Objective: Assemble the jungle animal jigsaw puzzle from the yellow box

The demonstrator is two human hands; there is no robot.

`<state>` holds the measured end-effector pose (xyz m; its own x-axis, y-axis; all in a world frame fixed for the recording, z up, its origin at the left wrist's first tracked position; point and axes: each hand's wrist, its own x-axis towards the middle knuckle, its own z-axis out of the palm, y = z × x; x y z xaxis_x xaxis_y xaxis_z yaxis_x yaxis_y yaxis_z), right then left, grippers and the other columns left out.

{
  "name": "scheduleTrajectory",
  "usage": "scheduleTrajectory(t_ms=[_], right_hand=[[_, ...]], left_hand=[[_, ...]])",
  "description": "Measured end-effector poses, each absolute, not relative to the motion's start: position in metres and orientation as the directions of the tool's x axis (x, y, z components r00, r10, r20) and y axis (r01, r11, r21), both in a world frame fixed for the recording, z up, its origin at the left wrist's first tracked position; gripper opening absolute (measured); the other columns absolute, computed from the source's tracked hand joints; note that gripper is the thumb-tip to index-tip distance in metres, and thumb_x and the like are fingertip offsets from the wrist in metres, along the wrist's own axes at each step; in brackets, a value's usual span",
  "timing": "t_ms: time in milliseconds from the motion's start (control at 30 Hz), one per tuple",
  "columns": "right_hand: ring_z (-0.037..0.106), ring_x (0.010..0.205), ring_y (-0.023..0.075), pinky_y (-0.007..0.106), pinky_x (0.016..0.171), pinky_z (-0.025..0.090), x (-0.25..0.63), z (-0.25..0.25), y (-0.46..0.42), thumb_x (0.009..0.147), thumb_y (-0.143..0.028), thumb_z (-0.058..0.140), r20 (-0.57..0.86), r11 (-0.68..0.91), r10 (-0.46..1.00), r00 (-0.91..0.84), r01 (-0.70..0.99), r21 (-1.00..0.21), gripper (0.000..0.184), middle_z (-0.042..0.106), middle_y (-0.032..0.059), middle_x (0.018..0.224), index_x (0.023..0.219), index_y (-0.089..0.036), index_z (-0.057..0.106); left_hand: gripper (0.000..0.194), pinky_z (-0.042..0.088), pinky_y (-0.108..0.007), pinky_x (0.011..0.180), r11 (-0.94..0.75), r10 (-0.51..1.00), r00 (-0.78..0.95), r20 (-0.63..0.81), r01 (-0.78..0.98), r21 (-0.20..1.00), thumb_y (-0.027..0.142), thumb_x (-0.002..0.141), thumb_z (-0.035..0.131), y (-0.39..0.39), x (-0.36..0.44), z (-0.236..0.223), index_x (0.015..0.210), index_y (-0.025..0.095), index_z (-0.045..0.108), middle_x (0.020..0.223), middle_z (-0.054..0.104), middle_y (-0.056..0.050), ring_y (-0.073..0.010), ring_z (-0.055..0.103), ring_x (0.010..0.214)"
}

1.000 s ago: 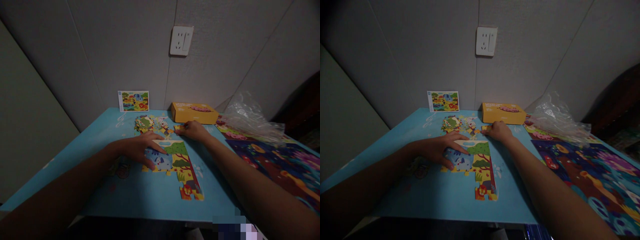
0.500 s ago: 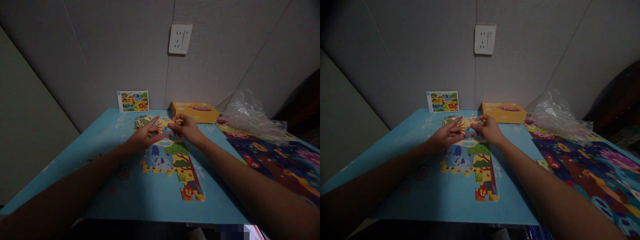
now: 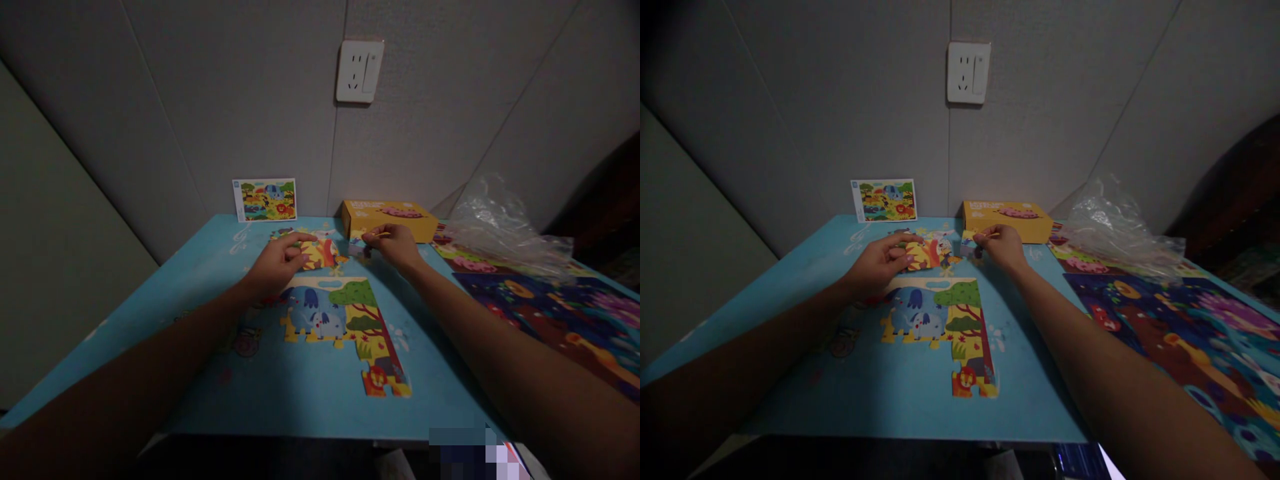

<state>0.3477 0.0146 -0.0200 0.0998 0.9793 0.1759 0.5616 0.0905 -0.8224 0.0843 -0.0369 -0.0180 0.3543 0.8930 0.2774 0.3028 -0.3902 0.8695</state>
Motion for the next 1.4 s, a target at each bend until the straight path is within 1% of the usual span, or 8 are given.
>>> scheduleTrajectory(t_ms=[267,433,600,667,767,1000,1167,1400], right_hand=[[0.063,0.080,0.0231,0.030,0.067,0.041,0.352,-0.027,0.019,0.079,-0.040,0.063,0.131,0.017,0.990,0.047,0.890,-0.455,0.024,0.069,0.0115,0.083,0.077,-0.016,0.065],[0.060,0.094,0.0249,0.031,0.076,0.044,0.352,-0.036,0.020,0.070,-0.033,0.076,0.300,-0.008,0.944,0.135,0.920,-0.391,0.039,0.066,0.0163,0.101,0.100,-0.011,0.064],[0.059,0.083,0.0213,0.031,0.074,0.041,0.342,-0.027,0.012,0.075,-0.030,0.071,0.368,0.185,0.930,0.013,0.848,-0.496,0.019,0.065,0.0116,0.087,0.083,-0.013,0.066],[0.054,0.065,0.0151,0.028,0.063,0.038,0.329,-0.020,0.002,0.087,-0.041,0.056,0.347,0.281,0.934,-0.087,0.778,-0.561,0.029,0.061,0.0045,0.070,0.076,-0.015,0.064],[0.041,0.054,0.0105,0.026,0.052,0.030,0.306,-0.015,-0.018,0.087,-0.055,0.048,0.280,0.458,0.868,-0.410,0.445,-0.770,0.046,0.049,-0.0004,0.060,0.068,-0.015,0.059],[0.029,0.051,0.0078,0.025,0.048,0.019,0.297,-0.020,-0.026,0.080,-0.053,0.059,0.199,0.419,0.845,-0.497,0.384,-0.823,0.042,0.037,-0.0043,0.055,0.062,-0.016,0.051],[0.025,0.050,0.0068,0.025,0.047,0.018,0.307,-0.018,-0.018,0.076,-0.061,0.059,0.191,0.374,0.867,-0.461,0.346,-0.861,0.048,0.034,-0.0054,0.054,0.061,-0.016,0.049],[0.025,0.048,0.0061,0.024,0.045,0.016,0.309,-0.017,-0.023,0.077,-0.061,0.059,0.051,0.327,0.763,-0.644,0.317,-0.890,0.048,0.033,-0.0067,0.052,0.061,-0.018,0.045]], left_hand=[[0.035,0.036,-0.022,0.050,-0.414,0.891,0.336,0.305,0.326,0.850,0.026,0.082,0.061,-0.035,0.084,-0.021,0.115,0.014,0.056,0.057,0.060,0.003,-0.0115,0.053,0.053],[0.033,0.040,-0.023,0.051,-0.377,0.909,0.304,0.286,0.302,0.876,0.030,0.078,0.067,-0.035,0.087,-0.021,0.106,0.017,0.054,0.059,0.065,0.001,-0.0144,0.060,0.058],[0.035,0.045,-0.025,0.056,-0.305,0.930,0.288,0.229,0.252,0.919,0.031,0.073,0.071,-0.036,0.089,-0.022,0.098,0.020,0.049,0.067,0.071,-0.002,-0.0172,0.066,0.066],[0.036,0.045,-0.025,0.056,-0.302,0.930,0.286,0.228,0.245,0.921,0.031,0.071,0.073,-0.036,0.090,-0.022,0.095,0.020,0.048,0.067,0.070,-0.002,-0.0170,0.067,0.065],[0.035,0.040,-0.022,0.051,-0.339,0.922,0.292,0.256,0.282,0.898,0.033,0.071,0.074,-0.037,0.089,-0.023,0.090,0.019,0.048,0.061,0.067,0.001,-0.0139,0.062,0.057],[0.054,0.038,-0.021,0.052,-0.486,0.858,0.387,0.337,0.400,0.777,0.033,0.076,0.071,-0.043,0.088,-0.018,0.122,0.015,0.048,0.062,0.063,0.005,-0.0113,0.057,0.056],[0.056,0.045,-0.026,0.066,-0.561,0.810,0.475,0.343,0.461,0.687,0.030,0.078,0.068,-0.045,0.089,-0.015,0.129,0.014,0.050,0.078,0.072,-0.001,-0.0150,0.063,0.070],[0.065,0.044,-0.021,0.064,-0.642,0.753,0.537,0.380,0.471,0.605,0.013,0.076,0.059,-0.043,0.087,-0.021,0.139,0.015,0.043,0.078,0.072,0.002,-0.0095,0.057,0.062]])
